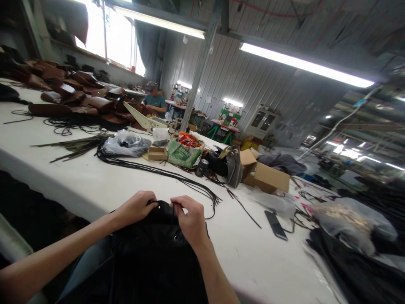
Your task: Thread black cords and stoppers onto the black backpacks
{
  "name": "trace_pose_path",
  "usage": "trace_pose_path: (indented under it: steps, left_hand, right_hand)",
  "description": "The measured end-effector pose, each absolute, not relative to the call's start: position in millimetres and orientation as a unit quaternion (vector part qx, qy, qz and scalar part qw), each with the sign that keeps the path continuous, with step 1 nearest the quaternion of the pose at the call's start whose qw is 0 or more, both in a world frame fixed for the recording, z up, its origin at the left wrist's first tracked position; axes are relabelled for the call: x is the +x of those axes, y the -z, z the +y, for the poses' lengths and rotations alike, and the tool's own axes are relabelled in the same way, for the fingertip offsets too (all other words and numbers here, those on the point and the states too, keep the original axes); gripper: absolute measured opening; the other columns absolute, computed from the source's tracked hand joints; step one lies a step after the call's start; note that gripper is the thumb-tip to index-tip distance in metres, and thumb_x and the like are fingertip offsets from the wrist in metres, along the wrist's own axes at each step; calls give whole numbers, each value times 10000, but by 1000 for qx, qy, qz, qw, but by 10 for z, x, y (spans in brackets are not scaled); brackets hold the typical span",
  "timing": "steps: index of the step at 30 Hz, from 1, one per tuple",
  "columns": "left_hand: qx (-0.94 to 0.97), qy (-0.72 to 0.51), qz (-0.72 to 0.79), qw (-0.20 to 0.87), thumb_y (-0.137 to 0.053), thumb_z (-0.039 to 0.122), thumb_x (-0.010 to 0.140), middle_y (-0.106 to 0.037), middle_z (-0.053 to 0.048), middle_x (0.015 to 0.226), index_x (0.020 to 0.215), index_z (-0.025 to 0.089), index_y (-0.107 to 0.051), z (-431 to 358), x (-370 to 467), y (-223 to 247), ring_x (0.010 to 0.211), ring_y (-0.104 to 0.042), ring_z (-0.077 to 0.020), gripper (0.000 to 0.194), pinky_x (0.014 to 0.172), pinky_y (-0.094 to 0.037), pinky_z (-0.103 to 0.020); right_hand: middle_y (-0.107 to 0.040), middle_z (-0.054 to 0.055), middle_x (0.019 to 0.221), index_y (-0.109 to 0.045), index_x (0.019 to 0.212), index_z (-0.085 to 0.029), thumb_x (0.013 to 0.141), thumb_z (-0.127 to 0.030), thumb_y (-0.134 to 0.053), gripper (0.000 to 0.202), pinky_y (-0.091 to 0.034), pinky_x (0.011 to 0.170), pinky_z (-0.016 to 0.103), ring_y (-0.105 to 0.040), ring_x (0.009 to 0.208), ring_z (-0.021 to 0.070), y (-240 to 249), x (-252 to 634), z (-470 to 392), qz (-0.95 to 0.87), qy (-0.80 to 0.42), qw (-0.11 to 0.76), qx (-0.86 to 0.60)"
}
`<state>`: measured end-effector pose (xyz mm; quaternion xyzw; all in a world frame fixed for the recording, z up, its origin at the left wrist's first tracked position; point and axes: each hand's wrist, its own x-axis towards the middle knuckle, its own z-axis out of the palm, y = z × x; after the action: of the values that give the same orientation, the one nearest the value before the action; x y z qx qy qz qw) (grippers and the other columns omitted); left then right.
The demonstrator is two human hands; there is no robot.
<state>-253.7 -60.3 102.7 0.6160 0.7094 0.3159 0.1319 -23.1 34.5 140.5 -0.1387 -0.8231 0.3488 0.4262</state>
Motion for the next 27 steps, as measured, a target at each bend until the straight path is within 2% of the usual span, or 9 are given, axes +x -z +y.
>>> trace_pose_path:
  steps: [5,9,17,23,27]
  left_hand:
    - [580,-325,733,143,-682,209,880,-747,-59,754,749,157,-753,-584,-2566,-1062,735,-649,-190,158,708,-382,-314]
    - [565,-335,738,159,-684,202,836,-702,-39,681,703,147,-745,-552,-2564,-1066,706,-612,-168,156,672,-346,-307]
    - [541,-367,728,205,-674,242,802,-709,-42,672,712,139,-769,-546,-2608,-1042,704,-623,-169,166,650,-355,-300]
    - [530,-391,718,225,-659,285,777,-621,-29,593,670,132,-757,-557,-2643,-1013,674,-589,-175,211,629,-342,-307]
    - [524,-407,709,241,-657,310,761,-634,-41,612,672,128,-761,-577,-2662,-987,700,-590,-184,229,644,-362,-310]
  right_hand:
    - [-848,23,1043,-856,1096,-257,1009,-104,-677,251,-628,888,325,-814,954,214,-1290,-440,320,-863,-321,373,-118]
    - [-853,24,1035,-857,1080,-252,992,-105,-675,250,-621,868,325,-818,948,221,-1264,-530,342,-877,-312,346,-118]
    - [-854,42,1031,-854,1063,-234,991,-151,-656,227,-614,846,341,-813,928,235,-1224,-665,371,-893,-292,317,-129]
    - [-847,39,1070,-840,1099,-248,1030,-157,-627,241,-581,876,340,-799,978,239,-1278,-722,357,-934,-202,268,-124]
    - [-841,33,1065,-834,1117,-264,1048,-145,-633,244,-558,847,312,-791,966,229,-1314,-744,328,-954,-139,236,-124]
